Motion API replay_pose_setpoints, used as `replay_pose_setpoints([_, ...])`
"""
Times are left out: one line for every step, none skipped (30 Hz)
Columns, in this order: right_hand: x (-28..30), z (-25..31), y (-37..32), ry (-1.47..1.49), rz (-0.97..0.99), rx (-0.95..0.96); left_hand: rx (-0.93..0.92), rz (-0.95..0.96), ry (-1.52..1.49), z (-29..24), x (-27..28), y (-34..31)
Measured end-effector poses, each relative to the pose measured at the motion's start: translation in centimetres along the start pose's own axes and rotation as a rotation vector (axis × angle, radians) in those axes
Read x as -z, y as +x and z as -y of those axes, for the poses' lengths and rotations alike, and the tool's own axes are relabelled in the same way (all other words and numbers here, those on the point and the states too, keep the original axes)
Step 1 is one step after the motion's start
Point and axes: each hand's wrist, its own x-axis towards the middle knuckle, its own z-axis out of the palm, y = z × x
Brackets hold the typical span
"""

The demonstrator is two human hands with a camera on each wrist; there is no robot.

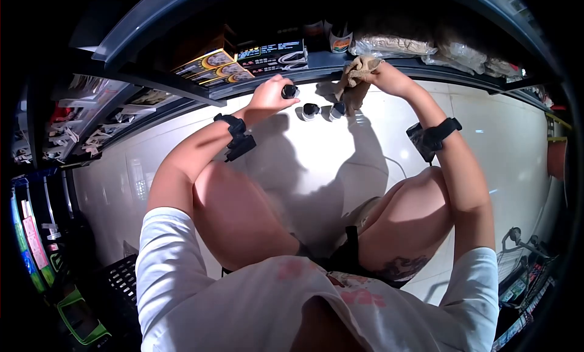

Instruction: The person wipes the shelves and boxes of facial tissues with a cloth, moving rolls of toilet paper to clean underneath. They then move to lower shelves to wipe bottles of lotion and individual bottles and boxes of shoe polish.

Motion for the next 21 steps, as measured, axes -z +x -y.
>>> replay_pose_setpoints([0.0,-0.3,0.1,-0.004,-0.015,-0.008,0.0,-0.007,-0.004,0.1,-0.2,0.1])
replay_pose_setpoints([0.0,-0.6,0.2,-0.007,-0.03,-0.013,0.036,0.014,-0.05,0.5,-0.5,0.1])
replay_pose_setpoints([0.0,-0.8,0.3,-0.036,-0.045,-0.038,0.07,0.034,-0.094,0.9,-0.7,0.3])
replay_pose_setpoints([0.1,-0.8,0.3,-0.065,-0.067,-0.06,0.027,0.025,-0.088,1.5,-1.3,0.3])
replay_pose_setpoints([0.4,0.2,-0.1,-0.16,-0.092,-0.086,0.012,0.013,-0.104,1.9,-1.9,0.3])
replay_pose_setpoints([0.5,0.1,-0.1,-0.179,-0.092,-0.11,-0.004,0.002,-0.119,2.4,-2.5,0.1])
replay_pose_setpoints([0.5,0.0,-0.1,-0.141,-0.103,-0.105,0.019,0.014,-0.134,2.3,-2.5,0.0])
replay_pose_setpoints([0.4,-0.3,0.1,-0.102,-0.112,-0.1,0.033,0.046,-0.118,2.0,-2.2,-0.1])
replay_pose_setpoints([0.2,-1.3,0.6,-0.14,-0.102,-0.099,0.038,0.054,-0.112,2.0,-2.1,-0.1])
replay_pose_setpoints([0.2,-1.1,0.6,-0.165,-0.089,-0.122,0.045,0.063,-0.107,2.0,-2.1,0.0])
replay_pose_setpoints([0.3,-0.4,0.4,-0.197,-0.079,-0.123,0.087,0.121,-0.025,0.4,-0.8,-0.1])
replay_pose_setpoints([0.4,0.2,0.1,-0.229,-0.069,-0.126,0.091,0.169,0.106,-0.5,0.0,0.0])
replay_pose_setpoints([0.2,0.0,0.2,-0.195,-0.078,-0.11,0.04,0.166,0.203,-1.2,0.4,0.2])
replay_pose_setpoints([0.1,-0.3,0.4,-0.181,-0.073,-0.095,-0.011,0.163,0.301,-1.9,0.9,0.4])
replay_pose_setpoints([-0.2,-0.9,0.8,-0.181,-0.079,-0.112,-0.089,0.163,0.413,-2.7,1.4,0.5])
replay_pose_setpoints([-0.1,-1.3,1.2,-0.185,-0.088,-0.129,-0.116,0.213,0.399,-3.5,2.0,1.2])
replay_pose_setpoints([0.1,-1.0,1.1,-0.189,-0.095,-0.124,-0.145,0.197,0.365,-5.3,3.1,1.8])
replay_pose_setpoints([0.2,-0.8,0.8,-0.035,-0.101,-0.051,-0.174,0.182,0.331,-7.1,4.2,2.5])
replay_pose_setpoints([0.3,-0.5,0.6,0.12,-0.102,0.021,-0.26,-0.005,0.245,-8.8,5.0,3.1])
replay_pose_setpoints([0.5,-0.1,0.6,0.119,-0.103,0.023,-0.304,-0.151,0.144,-10.1,5.7,4.3])
replay_pose_setpoints([0.7,0.2,0.6,0.255,-0.092,0.006,-0.367,-0.308,0.114,-10.8,6.2,5.5])
